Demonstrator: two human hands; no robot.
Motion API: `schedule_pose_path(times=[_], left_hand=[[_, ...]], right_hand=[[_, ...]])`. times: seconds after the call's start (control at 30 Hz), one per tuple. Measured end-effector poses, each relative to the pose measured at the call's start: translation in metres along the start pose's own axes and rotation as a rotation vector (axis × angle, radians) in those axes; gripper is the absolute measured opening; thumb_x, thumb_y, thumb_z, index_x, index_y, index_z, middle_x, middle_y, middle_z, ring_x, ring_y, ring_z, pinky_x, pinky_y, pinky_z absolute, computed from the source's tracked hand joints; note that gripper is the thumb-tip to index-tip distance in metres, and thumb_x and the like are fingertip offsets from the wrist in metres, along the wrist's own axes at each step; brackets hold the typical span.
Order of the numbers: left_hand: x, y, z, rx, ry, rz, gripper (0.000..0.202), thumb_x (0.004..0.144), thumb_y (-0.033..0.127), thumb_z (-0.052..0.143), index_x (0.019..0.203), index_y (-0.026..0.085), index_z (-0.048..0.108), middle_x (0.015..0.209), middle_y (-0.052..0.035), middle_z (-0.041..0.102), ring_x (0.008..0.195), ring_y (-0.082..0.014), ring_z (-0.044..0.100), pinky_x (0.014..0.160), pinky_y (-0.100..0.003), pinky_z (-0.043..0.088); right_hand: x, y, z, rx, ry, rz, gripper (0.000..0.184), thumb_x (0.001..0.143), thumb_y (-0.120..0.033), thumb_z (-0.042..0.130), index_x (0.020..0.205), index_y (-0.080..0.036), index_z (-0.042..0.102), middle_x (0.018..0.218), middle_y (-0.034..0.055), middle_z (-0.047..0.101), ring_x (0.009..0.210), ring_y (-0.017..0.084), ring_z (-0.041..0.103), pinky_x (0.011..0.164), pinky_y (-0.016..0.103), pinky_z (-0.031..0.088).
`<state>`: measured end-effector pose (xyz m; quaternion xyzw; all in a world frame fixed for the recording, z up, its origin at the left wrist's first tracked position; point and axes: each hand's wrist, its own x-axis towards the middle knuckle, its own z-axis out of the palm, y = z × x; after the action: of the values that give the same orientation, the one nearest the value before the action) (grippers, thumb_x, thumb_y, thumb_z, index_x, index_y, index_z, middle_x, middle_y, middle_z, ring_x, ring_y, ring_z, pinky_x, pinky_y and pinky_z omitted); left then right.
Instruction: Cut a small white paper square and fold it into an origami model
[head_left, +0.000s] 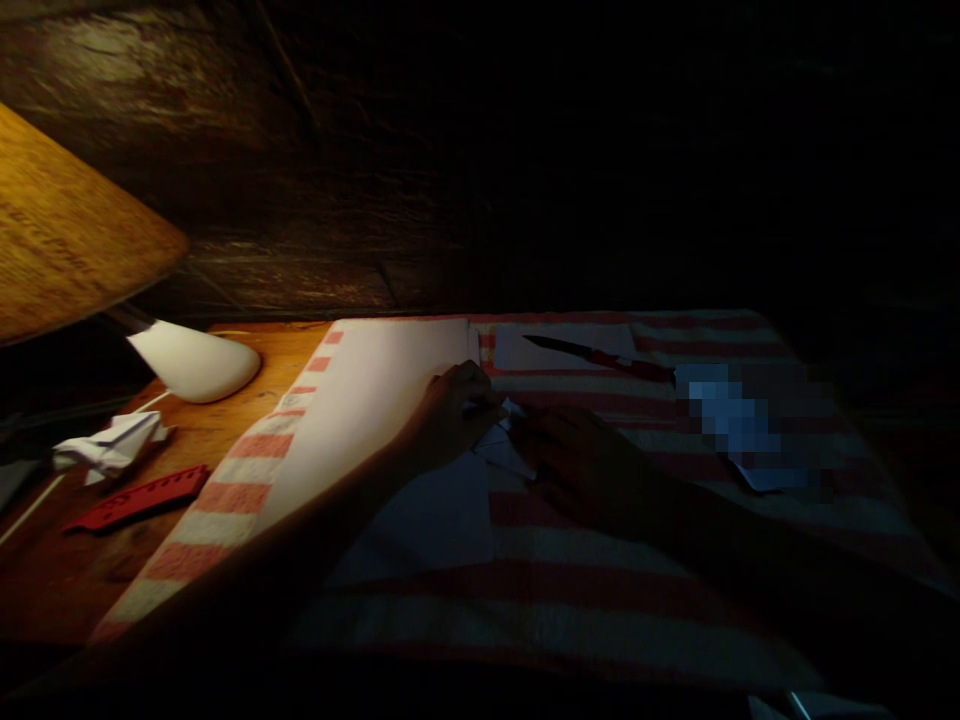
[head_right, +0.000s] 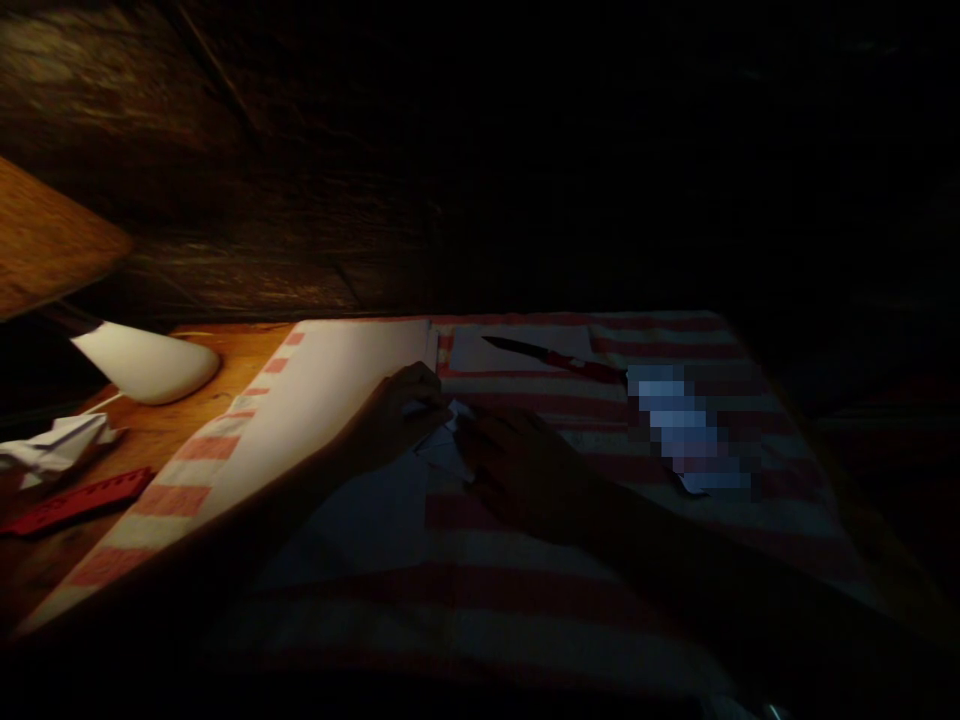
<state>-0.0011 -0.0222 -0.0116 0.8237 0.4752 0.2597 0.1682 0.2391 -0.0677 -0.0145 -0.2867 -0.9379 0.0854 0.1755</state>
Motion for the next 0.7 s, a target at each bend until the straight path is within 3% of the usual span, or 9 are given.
schedule_pose_path(times=[0.17, 0.7], left_hand=[[-0.002, 0.004, 0.002, 0.146, -0.006, -0.045, 0.01, 0.087, 0.023, 0.07, 0.08, 0.018, 0.064, 0.092, -0.0032, 0.062, 0.09, -0.0217, 0.059, 0.085, -0.038, 0.042], [-0.005, 0.01, 0.002, 0.216, -0.059, -0.09, 0.013, 0.089, 0.026, 0.067, 0.081, 0.019, 0.059, 0.098, -0.0046, 0.061, 0.096, -0.0247, 0.056, 0.087, -0.043, 0.042]], right_hand=[[0.0, 0.002, 0.002, 0.012, 0.002, -0.028, 0.051, 0.095, -0.027, 0.058, 0.144, -0.013, 0.052, 0.145, 0.0153, 0.055, 0.133, 0.03, 0.047, 0.113, 0.049, 0.043], [0.002, -0.001, 0.0, 0.005, -0.01, -0.025, 0.048, 0.095, -0.024, 0.056, 0.142, -0.013, 0.054, 0.145, 0.0143, 0.057, 0.133, 0.031, 0.049, 0.112, 0.051, 0.043]])
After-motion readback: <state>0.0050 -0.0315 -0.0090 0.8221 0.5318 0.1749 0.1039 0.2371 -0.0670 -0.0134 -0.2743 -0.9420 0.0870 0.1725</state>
